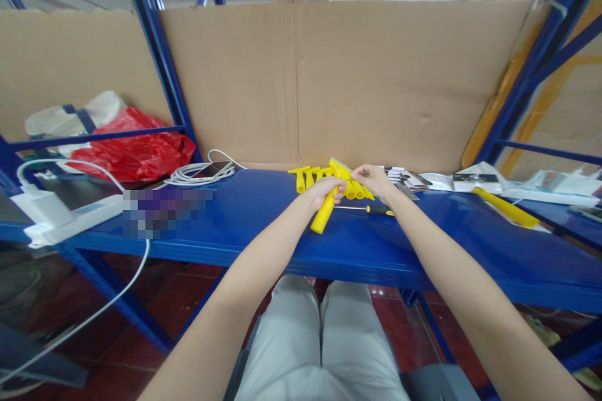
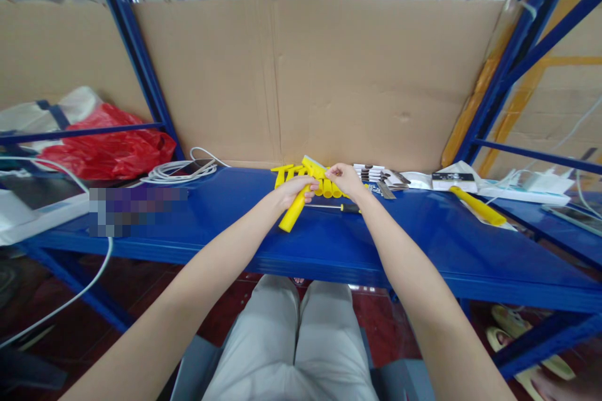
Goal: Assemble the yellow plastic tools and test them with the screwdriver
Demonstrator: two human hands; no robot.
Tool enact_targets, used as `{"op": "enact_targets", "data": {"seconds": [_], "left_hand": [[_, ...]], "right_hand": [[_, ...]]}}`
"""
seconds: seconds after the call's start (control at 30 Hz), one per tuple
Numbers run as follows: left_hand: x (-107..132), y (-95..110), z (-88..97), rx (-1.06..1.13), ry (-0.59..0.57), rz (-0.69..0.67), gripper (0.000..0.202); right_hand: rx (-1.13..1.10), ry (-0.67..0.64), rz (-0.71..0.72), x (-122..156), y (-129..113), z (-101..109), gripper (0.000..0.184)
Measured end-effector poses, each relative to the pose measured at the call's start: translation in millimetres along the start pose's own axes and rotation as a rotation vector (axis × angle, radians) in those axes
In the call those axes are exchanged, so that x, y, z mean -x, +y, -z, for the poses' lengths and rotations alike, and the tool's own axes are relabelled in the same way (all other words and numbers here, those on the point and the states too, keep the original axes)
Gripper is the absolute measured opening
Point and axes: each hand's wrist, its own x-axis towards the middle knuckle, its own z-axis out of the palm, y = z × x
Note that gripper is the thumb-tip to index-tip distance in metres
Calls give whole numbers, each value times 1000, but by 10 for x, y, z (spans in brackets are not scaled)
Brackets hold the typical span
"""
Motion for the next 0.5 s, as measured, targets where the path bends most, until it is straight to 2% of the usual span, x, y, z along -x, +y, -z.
{"op": "enact_targets", "data": {"seconds": [0.13, 0.33, 0.5], "left_hand": [[23, 17, -6, 5, -8, -15, 28], [9, 15, 7, 39, -36, -22, 27], [-27, -13, 31, 50, -55, -15, 23]], "right_hand": [[-61, 13, -79, 24, -17, -17, 31], [-127, 132, -207, 42, -6, -19, 46], [-279, 46, -331, 72, -46, -55, 40]]}}
